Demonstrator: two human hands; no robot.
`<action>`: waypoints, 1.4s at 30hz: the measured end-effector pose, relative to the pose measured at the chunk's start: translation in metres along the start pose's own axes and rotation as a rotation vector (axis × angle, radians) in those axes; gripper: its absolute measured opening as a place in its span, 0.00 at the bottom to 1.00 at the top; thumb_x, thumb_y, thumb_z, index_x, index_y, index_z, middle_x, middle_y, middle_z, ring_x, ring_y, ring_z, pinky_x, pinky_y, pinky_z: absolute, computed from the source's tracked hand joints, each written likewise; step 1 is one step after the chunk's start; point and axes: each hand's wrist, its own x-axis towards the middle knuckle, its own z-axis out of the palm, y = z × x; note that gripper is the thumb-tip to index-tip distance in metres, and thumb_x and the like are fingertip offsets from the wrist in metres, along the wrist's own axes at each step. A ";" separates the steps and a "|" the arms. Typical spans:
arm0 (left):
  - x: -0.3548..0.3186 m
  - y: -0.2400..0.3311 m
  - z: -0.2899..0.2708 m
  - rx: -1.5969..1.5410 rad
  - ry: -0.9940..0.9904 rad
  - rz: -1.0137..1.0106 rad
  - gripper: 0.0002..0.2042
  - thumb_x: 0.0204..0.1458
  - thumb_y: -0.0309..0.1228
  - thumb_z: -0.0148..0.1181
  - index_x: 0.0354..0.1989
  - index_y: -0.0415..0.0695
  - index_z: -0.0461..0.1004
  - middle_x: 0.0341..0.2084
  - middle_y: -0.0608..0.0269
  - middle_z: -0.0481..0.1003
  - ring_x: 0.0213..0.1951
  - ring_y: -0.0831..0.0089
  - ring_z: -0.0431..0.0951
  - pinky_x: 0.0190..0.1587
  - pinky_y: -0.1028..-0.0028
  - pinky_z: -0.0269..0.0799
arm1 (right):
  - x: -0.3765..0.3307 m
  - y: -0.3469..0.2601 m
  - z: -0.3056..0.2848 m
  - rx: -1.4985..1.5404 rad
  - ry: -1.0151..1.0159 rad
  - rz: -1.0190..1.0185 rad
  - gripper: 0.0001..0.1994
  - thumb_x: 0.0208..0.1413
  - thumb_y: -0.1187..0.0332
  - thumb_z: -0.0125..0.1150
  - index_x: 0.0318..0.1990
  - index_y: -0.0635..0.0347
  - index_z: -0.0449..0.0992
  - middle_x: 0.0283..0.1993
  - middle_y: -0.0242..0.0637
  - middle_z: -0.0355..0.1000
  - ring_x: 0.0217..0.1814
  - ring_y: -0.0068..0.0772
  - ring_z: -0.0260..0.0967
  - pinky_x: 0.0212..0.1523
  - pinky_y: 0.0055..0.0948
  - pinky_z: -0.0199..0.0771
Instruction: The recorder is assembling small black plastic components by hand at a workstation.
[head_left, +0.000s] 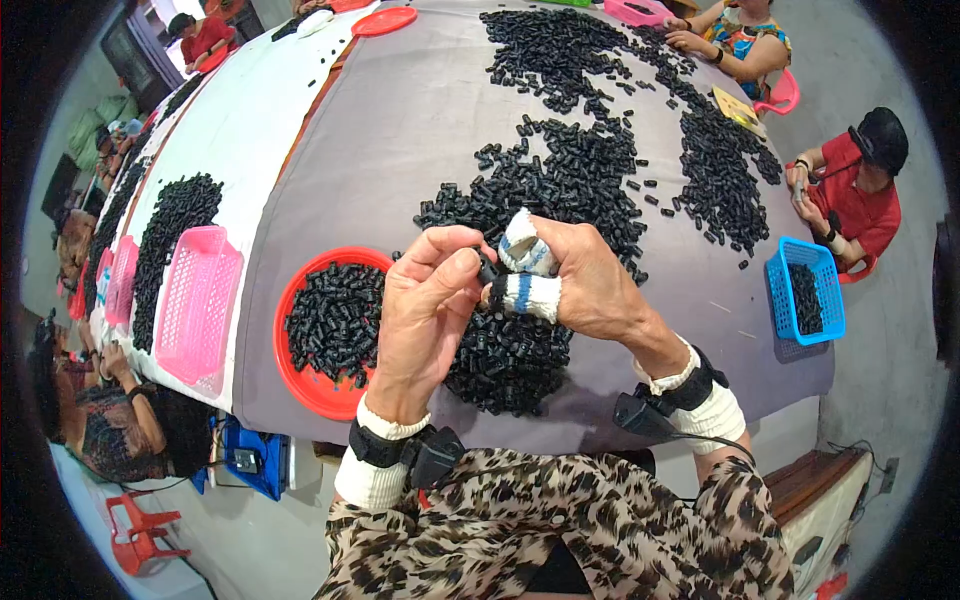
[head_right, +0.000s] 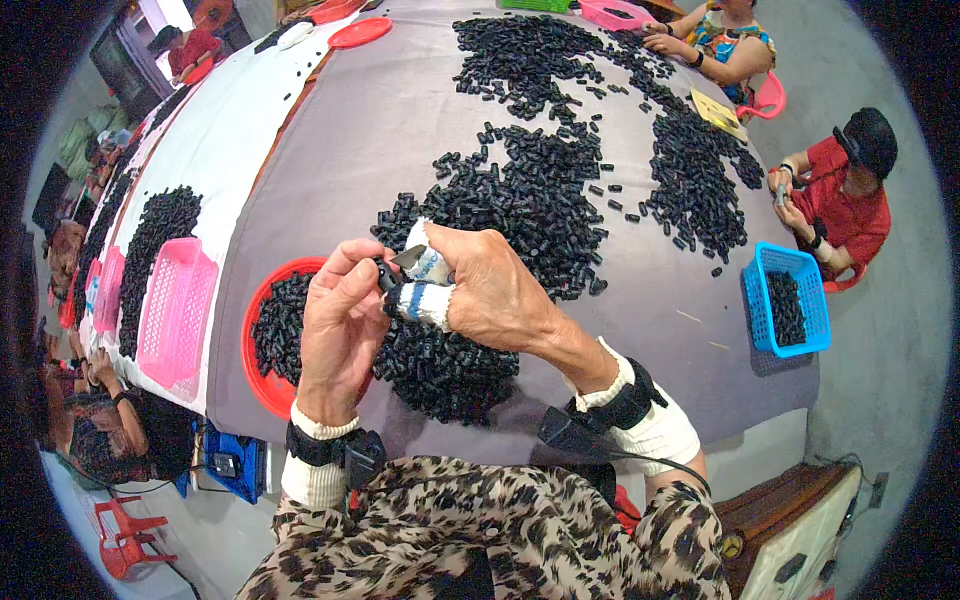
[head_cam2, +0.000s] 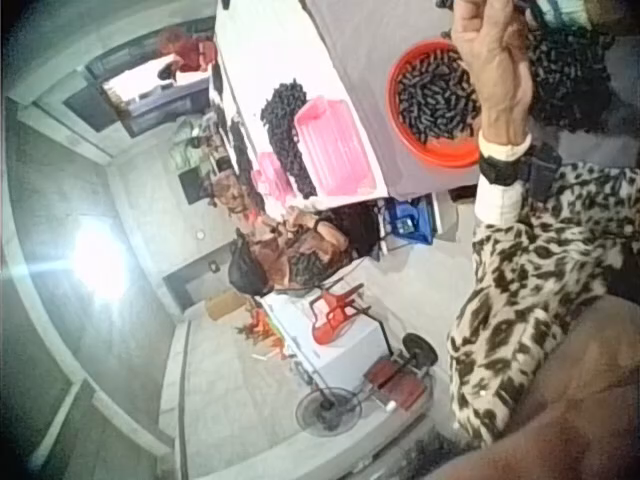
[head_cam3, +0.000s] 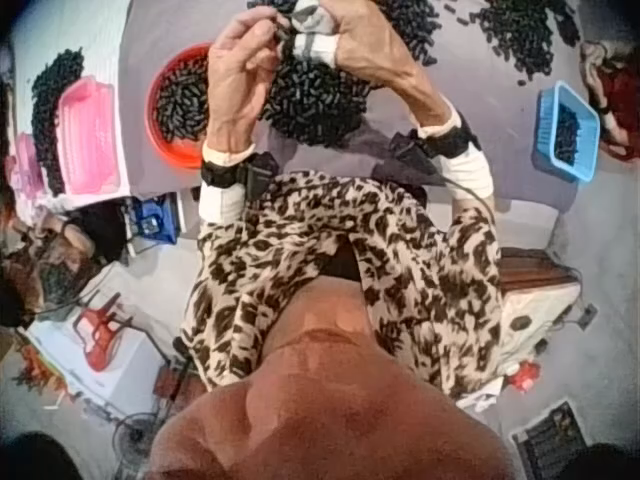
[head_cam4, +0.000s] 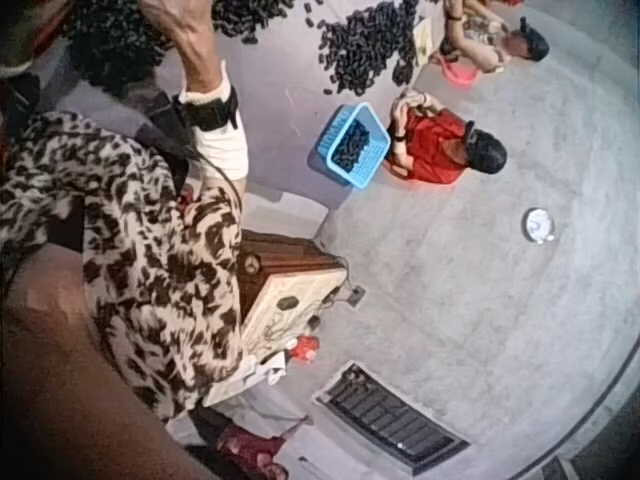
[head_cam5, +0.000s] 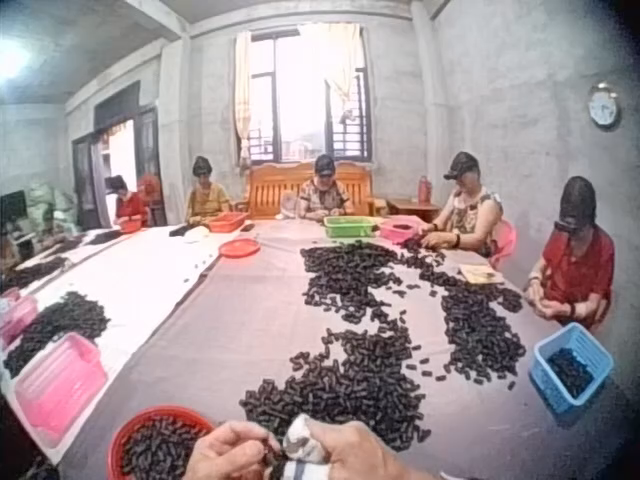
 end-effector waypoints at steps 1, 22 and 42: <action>0.000 -0.001 0.001 -0.014 0.007 -0.024 0.08 0.52 0.24 0.54 0.40 0.36 0.70 0.33 0.58 0.74 0.29 0.79 0.74 0.33 0.80 0.72 | -0.001 0.002 0.001 0.000 0.003 0.001 0.13 0.42 0.66 0.68 0.31 0.62 0.69 0.23 0.26 0.65 0.25 0.14 0.58 0.26 0.19 0.61; 0.001 -0.020 0.004 0.065 0.074 -0.048 0.13 0.54 0.27 0.52 0.47 0.36 0.67 0.32 0.58 0.74 0.29 0.78 0.73 0.34 0.77 0.73 | -0.014 0.028 0.001 0.002 0.149 -0.113 0.09 0.47 0.71 0.58 0.35 0.66 0.68 0.20 0.37 0.70 0.22 0.20 0.66 0.24 0.24 0.66; -0.002 -0.018 0.004 -0.033 0.004 -0.081 0.15 0.54 0.25 0.50 0.51 0.37 0.65 0.37 0.58 0.74 0.36 0.73 0.75 0.37 0.72 0.73 | -0.017 0.019 0.002 -0.036 0.185 -0.110 0.11 0.44 0.69 0.60 0.32 0.67 0.67 0.19 0.45 0.69 0.19 0.35 0.69 0.21 0.29 0.65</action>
